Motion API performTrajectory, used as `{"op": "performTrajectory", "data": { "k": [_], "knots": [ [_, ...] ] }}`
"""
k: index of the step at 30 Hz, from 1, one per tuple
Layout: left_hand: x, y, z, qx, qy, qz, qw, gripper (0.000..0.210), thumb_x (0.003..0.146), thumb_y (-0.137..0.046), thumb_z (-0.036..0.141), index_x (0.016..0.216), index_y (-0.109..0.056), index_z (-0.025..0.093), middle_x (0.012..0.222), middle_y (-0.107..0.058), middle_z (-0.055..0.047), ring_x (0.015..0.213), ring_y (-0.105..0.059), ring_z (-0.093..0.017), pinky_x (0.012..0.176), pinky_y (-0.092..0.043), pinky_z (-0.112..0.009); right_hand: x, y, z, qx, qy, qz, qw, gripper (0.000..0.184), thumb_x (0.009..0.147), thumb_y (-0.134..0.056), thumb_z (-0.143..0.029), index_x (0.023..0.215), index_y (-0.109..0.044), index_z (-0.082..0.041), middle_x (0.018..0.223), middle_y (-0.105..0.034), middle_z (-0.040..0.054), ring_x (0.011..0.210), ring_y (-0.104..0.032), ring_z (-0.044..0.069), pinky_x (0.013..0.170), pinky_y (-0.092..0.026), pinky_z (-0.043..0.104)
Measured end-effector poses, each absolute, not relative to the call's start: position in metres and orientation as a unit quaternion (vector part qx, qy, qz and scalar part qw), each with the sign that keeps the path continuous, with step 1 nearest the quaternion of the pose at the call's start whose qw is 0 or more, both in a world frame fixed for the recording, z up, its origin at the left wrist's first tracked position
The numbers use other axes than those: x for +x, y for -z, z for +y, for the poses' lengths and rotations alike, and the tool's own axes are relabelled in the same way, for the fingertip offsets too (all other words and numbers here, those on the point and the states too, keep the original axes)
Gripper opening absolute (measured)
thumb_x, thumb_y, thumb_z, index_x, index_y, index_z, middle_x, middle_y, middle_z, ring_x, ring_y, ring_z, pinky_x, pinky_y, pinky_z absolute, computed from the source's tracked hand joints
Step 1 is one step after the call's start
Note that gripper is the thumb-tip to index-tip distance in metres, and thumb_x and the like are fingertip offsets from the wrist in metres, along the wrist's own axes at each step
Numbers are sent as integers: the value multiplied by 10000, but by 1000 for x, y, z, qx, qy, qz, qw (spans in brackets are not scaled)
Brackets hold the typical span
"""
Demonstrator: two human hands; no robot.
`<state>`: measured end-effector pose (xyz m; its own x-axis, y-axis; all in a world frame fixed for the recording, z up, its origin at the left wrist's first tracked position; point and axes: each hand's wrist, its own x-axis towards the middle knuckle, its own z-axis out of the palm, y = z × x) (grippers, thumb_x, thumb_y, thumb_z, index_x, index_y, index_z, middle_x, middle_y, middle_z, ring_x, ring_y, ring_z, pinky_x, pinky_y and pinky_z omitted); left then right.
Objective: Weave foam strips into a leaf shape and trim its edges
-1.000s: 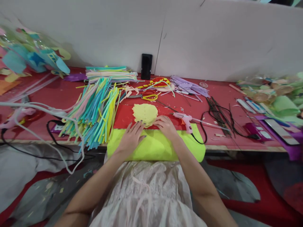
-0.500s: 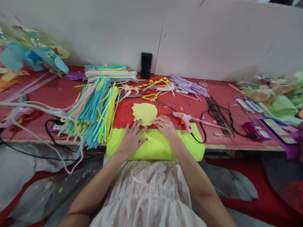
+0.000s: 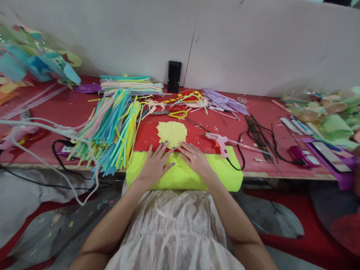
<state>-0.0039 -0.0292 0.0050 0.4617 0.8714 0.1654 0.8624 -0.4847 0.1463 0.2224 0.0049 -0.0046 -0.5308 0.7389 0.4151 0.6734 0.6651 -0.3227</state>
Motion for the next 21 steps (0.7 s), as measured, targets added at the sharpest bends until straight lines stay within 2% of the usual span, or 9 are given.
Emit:
{"op": "performTrajectory", "data": {
  "k": [4, 6, 13, 21],
  "knots": [
    [-17, -1, -25, 827, -140, 543, 37, 594, 1002, -273, 396, 1534, -170, 153, 1557, -315, -131, 1440, -303, -238, 1191, -72, -573, 223, 7, 6, -409, -73, -870, 266, 392, 977, -482, -296, 1364, -543, -266, 1438, -514, 51, 1337, -480, 202, 1137, -399, 442],
    [-23, 0, -24, 802, -160, 575, 22, 597, 1001, -270, 378, 1534, -160, 132, 1558, -308, -141, 1446, -289, -243, 1193, -61, -571, 223, 8, 7, -409, -75, -869, 269, 388, 980, -477, -291, 1361, -545, -268, 1438, -515, 47, 1336, -482, 199, 1138, -398, 443],
    [-19, -6, -30, 854, -107, 509, -8, 552, 989, -307, 446, 1490, -334, 216, 1586, -259, -97, 1466, -232, -263, 1186, -106, -570, 221, 5, 5, -409, -74, -869, 269, 380, 985, -465, -291, 1351, -557, -243, 1439, -515, 49, 1338, -478, 190, 1146, -388, 423],
    [-11, -8, -28, 857, -96, 506, 4, 570, 986, -307, 471, 1486, -341, 200, 1589, -247, -120, 1449, -275, -271, 1180, -149, -552, 222, 7, 7, -408, -82, -870, 265, 397, 992, -444, -273, 1381, -519, -270, 1458, -493, 29, 1350, -462, 185, 1153, -373, 436]
  ]
}}
